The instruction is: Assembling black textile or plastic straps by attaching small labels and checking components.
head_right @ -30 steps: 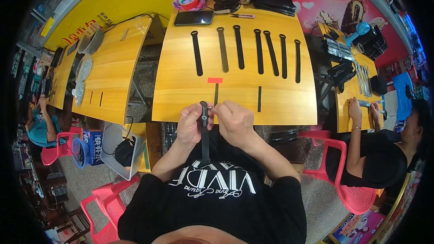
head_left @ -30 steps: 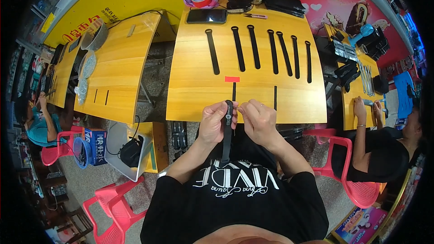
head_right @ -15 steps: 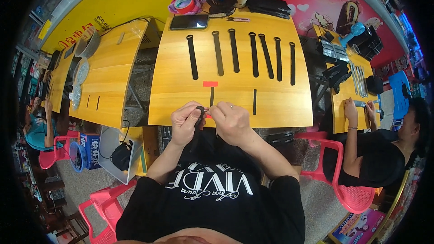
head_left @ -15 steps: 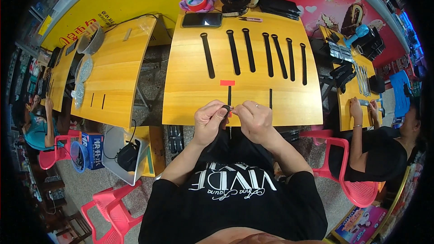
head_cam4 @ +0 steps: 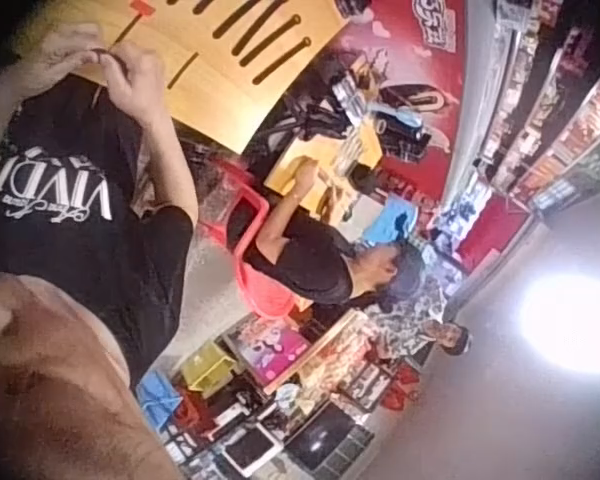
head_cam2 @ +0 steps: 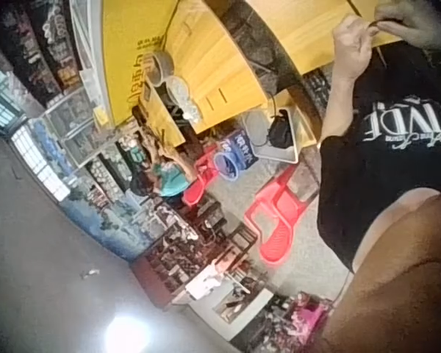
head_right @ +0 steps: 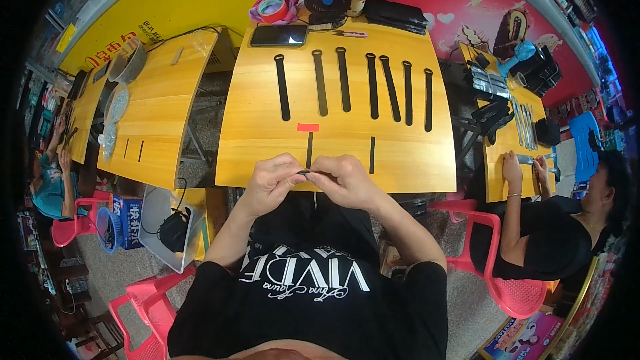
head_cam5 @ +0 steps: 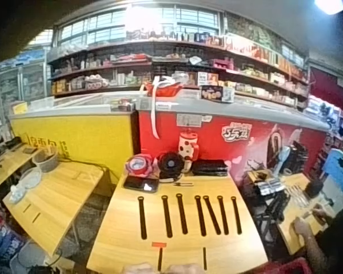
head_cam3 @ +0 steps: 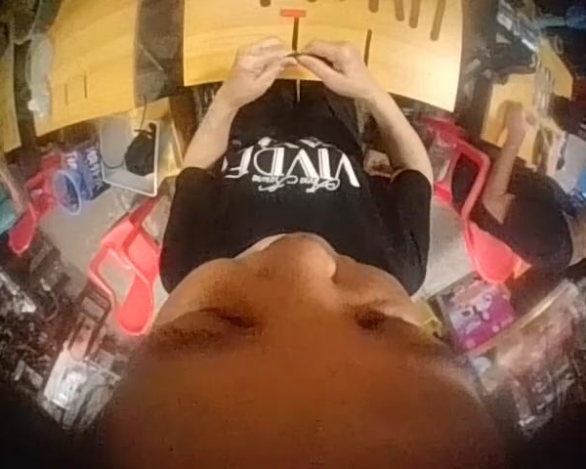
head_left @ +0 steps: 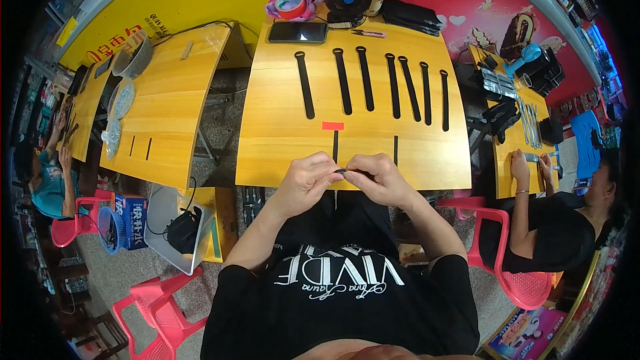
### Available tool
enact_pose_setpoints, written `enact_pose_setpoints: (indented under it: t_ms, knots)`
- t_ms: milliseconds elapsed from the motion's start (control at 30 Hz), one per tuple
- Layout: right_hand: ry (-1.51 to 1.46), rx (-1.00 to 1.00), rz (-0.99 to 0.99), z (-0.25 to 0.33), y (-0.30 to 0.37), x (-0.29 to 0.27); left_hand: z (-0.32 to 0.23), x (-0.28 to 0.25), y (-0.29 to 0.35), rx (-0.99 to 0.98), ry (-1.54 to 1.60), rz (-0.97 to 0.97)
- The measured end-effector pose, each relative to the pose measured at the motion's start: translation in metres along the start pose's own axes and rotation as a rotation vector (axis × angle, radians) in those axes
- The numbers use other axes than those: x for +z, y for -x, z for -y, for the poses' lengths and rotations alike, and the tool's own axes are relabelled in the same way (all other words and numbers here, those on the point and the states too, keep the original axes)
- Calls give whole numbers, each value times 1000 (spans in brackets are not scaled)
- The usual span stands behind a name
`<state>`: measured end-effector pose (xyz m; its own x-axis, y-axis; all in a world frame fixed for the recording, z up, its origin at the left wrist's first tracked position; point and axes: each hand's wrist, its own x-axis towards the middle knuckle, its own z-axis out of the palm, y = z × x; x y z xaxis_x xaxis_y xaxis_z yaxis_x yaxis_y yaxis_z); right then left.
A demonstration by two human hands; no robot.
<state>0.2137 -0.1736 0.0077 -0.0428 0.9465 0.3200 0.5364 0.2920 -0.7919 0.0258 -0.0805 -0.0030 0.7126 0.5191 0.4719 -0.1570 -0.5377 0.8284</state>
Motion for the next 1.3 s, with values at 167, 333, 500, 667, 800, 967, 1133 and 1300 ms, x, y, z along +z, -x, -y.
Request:
enact_pose_setpoints:
  t_ms: [167,333,500,667,800,967,1133,1300]
  knots:
    - [-40,15,-10,-2,1,-1,0,-6,-7,33,-81,129]
    - [310,-174,-136,8,-5,3,5,-3,8,-467,463,63]
    - [495,-405,-71,7,-3,0,13,-12,6,-670,647,142]
    - [563,-440,-61,5,3,5,18,-11,15,-774,635,125]
    - [595,-388,-80,5,13,18,20,5,24,-715,779,-31]
    - [379,-127,-297,5,29,47,23,22,27,-616,974,-191]
    - [182,-109,-388,-13,35,49,37,25,35,-699,1204,-240]
    - [74,-250,-136,-1,20,17,26,29,44,-724,1200,-142]
